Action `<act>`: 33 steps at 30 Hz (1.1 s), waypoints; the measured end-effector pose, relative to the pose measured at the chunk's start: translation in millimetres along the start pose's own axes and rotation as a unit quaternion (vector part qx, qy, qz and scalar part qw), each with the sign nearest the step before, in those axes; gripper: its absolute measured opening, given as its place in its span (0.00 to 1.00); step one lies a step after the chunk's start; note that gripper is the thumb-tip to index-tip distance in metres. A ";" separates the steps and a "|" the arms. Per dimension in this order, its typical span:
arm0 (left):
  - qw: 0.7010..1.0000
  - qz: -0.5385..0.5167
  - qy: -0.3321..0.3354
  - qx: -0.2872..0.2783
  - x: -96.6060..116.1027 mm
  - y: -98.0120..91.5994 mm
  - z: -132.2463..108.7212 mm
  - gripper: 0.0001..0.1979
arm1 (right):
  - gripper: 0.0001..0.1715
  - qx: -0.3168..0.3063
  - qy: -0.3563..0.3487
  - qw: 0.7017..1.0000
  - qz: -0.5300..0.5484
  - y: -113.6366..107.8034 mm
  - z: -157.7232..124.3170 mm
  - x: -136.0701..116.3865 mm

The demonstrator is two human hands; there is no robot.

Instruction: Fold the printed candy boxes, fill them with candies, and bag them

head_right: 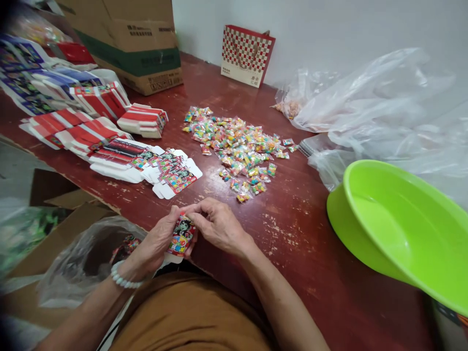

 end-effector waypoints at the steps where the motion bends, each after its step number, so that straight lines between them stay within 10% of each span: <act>1: 1.000 -0.013 0.008 0.006 0.7 1.1 0.7 0.34 | 0.11 -0.001 -0.009 1.000 0.005 1.7 -0.4 -0.2; 7: 0.993 -0.114 0.024 0.013 10.0 4.1 7.4 0.22 | 0.16 0.062 -0.055 0.991 -0.106 -14.4 -2.9 25.1; 12: 0.990 -0.092 0.083 0.066 18.2 -14.7 12.8 0.22 | 0.25 0.182 0.020 0.886 -0.427 -59.0 -14.1 67.0; 17: 0.984 0.036 0.094 0.148 20.5 -47.5 9.2 0.29 | 0.08 0.182 0.021 0.832 -0.523 -73.6 -23.0 87.2; 21: 0.989 0.095 0.063 0.095 27.0 -55.9 0.6 0.29 | 0.08 0.282 0.000 0.880 -0.383 -72.2 -27.4 67.1; 25: 0.991 0.045 0.052 0.117 29.8 -53.2 -2.1 0.24 | 0.13 0.313 0.076 0.947 0.001 -44.0 -31.0 33.4; 33: 0.995 -0.081 0.004 0.063 17.1 -34.7 -7.9 0.26 | 0.16 0.311 0.097 0.928 0.180 7.0 -21.9 18.3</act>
Point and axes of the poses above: each hand's wrist, its own z-axis towards the middle knuckle, its own y-axis out of the palm, x = y × z, the point moved 2 cm from there along z, towards the middle knuckle, and after that the axes turned 2 degrees about -y, right-handed, at the moved point
